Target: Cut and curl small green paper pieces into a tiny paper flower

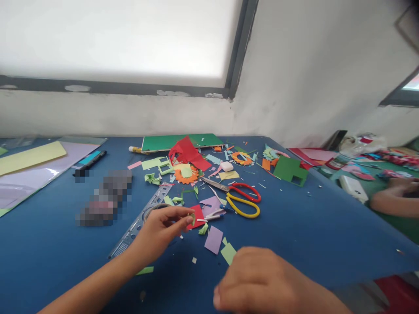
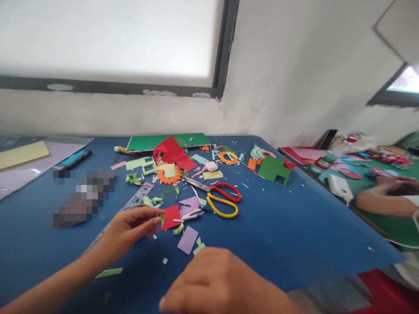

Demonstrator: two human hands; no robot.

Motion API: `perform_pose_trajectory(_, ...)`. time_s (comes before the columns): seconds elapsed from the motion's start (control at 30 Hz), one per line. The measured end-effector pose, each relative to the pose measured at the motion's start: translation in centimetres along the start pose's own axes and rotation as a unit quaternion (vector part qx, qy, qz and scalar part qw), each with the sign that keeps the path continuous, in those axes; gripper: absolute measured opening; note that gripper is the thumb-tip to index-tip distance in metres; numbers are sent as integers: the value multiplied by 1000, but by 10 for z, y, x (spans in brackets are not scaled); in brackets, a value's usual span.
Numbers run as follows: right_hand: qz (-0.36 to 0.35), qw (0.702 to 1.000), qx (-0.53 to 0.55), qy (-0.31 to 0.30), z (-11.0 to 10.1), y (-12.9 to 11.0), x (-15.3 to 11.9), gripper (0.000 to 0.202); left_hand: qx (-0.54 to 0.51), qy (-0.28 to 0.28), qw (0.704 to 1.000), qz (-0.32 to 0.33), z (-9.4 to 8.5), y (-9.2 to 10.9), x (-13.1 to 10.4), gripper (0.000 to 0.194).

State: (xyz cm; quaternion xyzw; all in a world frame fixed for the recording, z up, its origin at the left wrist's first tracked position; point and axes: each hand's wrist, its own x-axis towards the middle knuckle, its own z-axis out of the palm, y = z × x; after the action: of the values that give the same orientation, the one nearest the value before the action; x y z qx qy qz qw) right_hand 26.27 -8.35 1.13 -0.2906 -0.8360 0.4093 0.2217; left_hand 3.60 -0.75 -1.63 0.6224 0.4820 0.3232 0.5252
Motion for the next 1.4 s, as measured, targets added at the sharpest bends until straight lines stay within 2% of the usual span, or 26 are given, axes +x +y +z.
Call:
perform_pose_trajectory(0.03,-14,992,-121,21,-6,3,3,25,3,-3,1000,-1,0,-1,1,25)
perform_pose_trajectory(0.07,3,977,-212,25,-12,8,6,24,8,-5,1000,-2,1,-2,1,25)
perform_pose_trajectory(0.13,69,934,-351,12,-22,20,11,24,15,-5,1000,-2,1,-6,4,25)
perform_pose_trajectory(0.27,131,902,-411,-1,-36,42,19,25,20,-3,1000,-1,1,-15,10,25)
perform_pose_trajectory(0.47,180,878,-441,-60,-49,45,34,21,23,-24,999,-3,2,-17,9,23)
perform_pose_trajectory(0.67,180,888,-416,-76,-48,66,57,21,19,-25,999,-11,4,-12,11,22)
perform_pose_trajectory(0.83,156,908,-384,-60,-45,83,56,20,14,-21,999,-22,4,-13,10,21)
perform_pose_trajectory(1.1,135,926,-349,-42,-40,80,53,22,26,11,999,-24,0,-10,11,26)
perform_pose_trajectory(1.27,128,931,-342,-21,-33,79,53,29,8,27,999,-21,-2,-8,11,25)
perform_pose_trajectory(1.4,124,934,-334,-13,-35,80,53,33,-12,47,998,-39,-5,-6,12,26)
